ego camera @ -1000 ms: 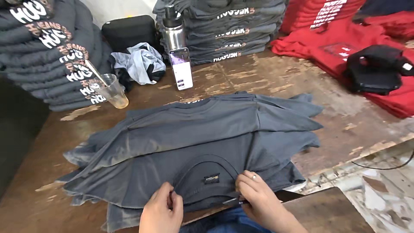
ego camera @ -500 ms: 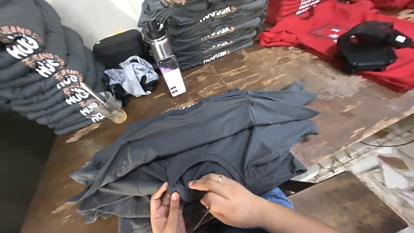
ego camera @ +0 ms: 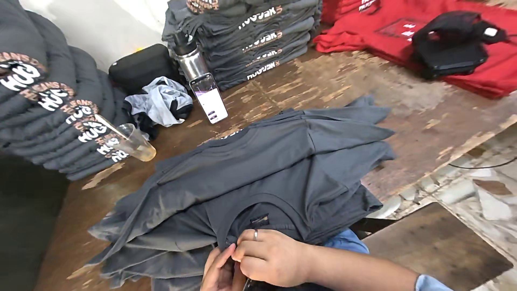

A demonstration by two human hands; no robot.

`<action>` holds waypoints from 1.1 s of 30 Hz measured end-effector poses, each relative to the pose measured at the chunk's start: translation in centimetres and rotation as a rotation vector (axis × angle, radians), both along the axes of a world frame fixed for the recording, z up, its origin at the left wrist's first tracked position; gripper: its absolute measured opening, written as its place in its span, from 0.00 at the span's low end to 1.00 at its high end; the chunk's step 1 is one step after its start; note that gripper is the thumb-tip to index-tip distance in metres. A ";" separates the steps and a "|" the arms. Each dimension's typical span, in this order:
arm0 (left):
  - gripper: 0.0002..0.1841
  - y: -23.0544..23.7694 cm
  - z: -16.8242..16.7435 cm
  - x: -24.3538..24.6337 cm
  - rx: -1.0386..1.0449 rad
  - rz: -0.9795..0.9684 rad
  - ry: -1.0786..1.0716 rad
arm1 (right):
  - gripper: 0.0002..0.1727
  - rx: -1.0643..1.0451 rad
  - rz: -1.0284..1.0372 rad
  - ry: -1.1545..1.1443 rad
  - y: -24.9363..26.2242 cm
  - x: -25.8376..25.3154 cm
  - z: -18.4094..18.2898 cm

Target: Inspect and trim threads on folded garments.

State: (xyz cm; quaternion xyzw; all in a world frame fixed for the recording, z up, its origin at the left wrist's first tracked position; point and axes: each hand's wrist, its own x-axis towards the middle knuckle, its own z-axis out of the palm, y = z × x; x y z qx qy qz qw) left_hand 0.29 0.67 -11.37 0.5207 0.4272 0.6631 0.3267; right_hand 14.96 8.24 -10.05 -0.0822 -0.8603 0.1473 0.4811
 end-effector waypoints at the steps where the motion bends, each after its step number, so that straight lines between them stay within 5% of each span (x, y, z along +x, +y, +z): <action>1: 0.17 0.1 -0.1 0.1 0.013 0.046 0.061 | 0.08 -0.020 0.009 0.022 -0.3 0.0 0.0; 7: 0.06 0.5 -0.9 0.0 0.101 0.206 0.340 | 0.06 -0.136 0.046 0.134 -1.0 0.1 -0.1; 9: 0.06 0.6 -1.1 -0.2 0.083 0.207 0.281 | 0.02 -0.232 -0.040 0.084 -0.9 0.6 -0.2; 13: 0.03 0.5 -0.6 -0.4 0.025 0.157 -0.022 | 0.18 -0.316 -0.251 -0.202 -0.1 1.9 -0.5; 16: 0.04 0.3 -0.1 -0.4 -0.014 0.098 -0.164 | 0.19 -0.258 -0.280 -0.362 -0.2 2.5 -0.5; 26: 0.09 0.1 -0.2 0.2 0.063 0.092 -0.051 | 0.15 -0.102 -0.413 -0.435 -0.7 0.8 -0.5; 30: 0.06 0.2 -0.2 -0.1 0.033 0.109 -0.071 | 0.18 -0.218 -0.336 -0.308 -0.5 0.9 -0.3; 33: 0.05 0.3 -0.3 -0.1 0.007 0.173 -0.101 | 0.11 -0.366 -0.167 -0.041 -0.5 0.2 -0.3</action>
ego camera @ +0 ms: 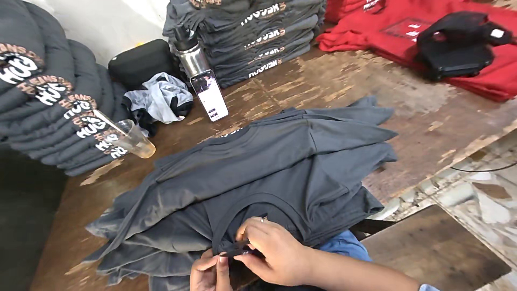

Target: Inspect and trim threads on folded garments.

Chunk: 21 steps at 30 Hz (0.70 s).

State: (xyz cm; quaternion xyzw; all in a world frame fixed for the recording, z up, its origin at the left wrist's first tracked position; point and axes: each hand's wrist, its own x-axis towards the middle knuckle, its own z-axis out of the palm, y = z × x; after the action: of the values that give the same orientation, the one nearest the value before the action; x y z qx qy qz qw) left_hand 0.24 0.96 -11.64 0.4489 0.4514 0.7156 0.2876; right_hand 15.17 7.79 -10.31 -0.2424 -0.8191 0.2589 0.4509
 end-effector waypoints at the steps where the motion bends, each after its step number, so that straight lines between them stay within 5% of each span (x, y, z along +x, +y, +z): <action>1: 0.06 -0.1 0.0 0.0 -0.003 0.001 0.001 | 0.08 -0.010 0.041 0.079 0.0 -0.4 0.1; 21: 0.06 -0.9 -0.4 -0.3 -0.032 -0.040 -0.086 | 0.04 -0.070 0.047 0.155 -0.4 -0.9 0.3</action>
State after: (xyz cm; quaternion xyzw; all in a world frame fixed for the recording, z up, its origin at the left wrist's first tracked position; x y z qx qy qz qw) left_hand -0.08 0.09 -12.03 0.4219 0.4410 0.7210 0.3280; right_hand 14.24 7.41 -9.99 -0.2182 -0.7775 0.3160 0.4980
